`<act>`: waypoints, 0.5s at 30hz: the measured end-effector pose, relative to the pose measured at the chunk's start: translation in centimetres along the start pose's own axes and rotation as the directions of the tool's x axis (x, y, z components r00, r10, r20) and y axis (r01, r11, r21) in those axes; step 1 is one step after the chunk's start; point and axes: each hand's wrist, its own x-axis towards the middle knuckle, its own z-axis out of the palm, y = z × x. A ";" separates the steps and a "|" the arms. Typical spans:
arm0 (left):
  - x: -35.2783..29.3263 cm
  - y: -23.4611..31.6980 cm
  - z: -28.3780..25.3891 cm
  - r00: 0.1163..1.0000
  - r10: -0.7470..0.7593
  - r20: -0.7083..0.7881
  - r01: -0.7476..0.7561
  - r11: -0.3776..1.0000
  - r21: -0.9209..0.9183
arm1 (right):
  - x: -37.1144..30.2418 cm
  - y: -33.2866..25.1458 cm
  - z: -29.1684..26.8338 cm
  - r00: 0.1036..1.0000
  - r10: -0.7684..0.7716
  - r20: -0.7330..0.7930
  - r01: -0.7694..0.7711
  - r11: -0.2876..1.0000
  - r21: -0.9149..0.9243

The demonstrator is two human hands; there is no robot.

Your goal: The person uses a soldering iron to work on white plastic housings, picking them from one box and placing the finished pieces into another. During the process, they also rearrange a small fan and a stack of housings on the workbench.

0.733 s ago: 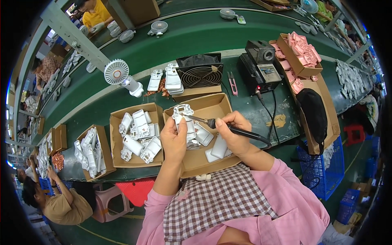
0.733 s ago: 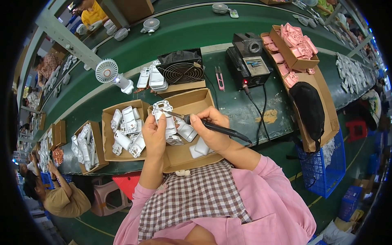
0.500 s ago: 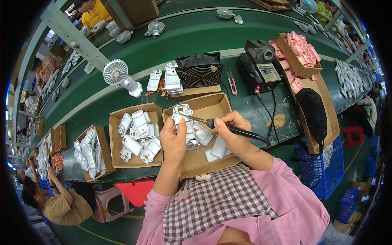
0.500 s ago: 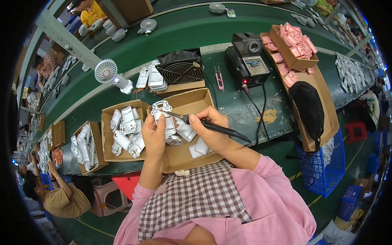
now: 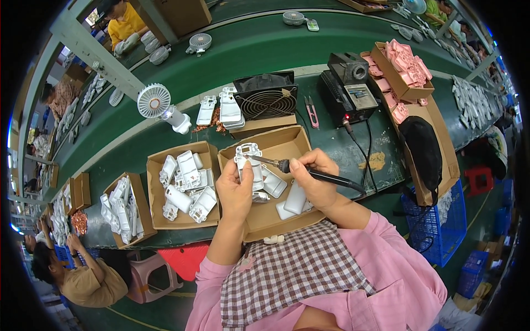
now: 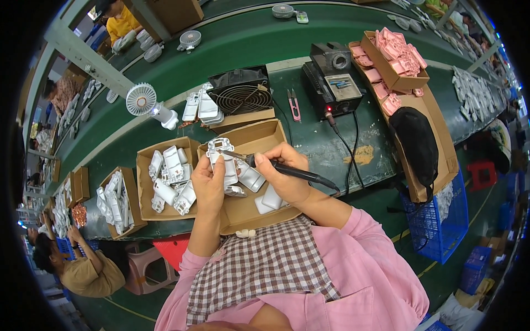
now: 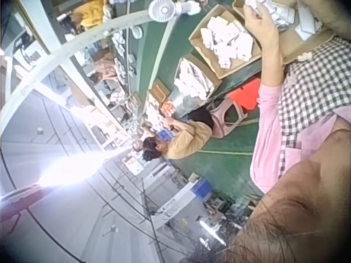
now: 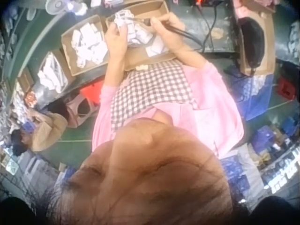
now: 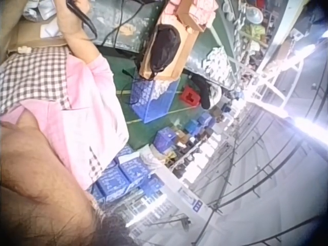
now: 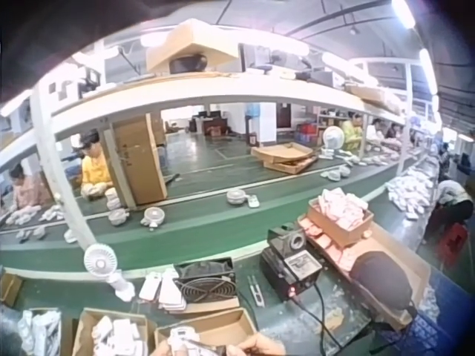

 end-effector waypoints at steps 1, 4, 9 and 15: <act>0.0 0.2 0.1 1.000 0.000 0.001 0.000 1.000 0.001 | -0.1 0.2 -0.1 1.000 0.031 0.002 -0.031 0.999 0.013; -0.1 0.7 0.4 1.000 -0.031 0.007 0.030 0.999 0.025 | -0.1 0.3 -0.2 0.998 0.060 0.000 -0.060 0.998 0.023; 0.0 0.5 0.4 1.000 -0.016 0.017 0.016 1.000 0.010 | 0.0 0.5 -0.2 0.999 0.052 -0.001 -0.052 0.998 0.035; -0.2 0.4 0.1 0.999 -0.048 -0.009 0.048 0.999 -0.012 | 0.0 0.4 0.0 0.998 0.057 0.016 -0.057 0.998 0.024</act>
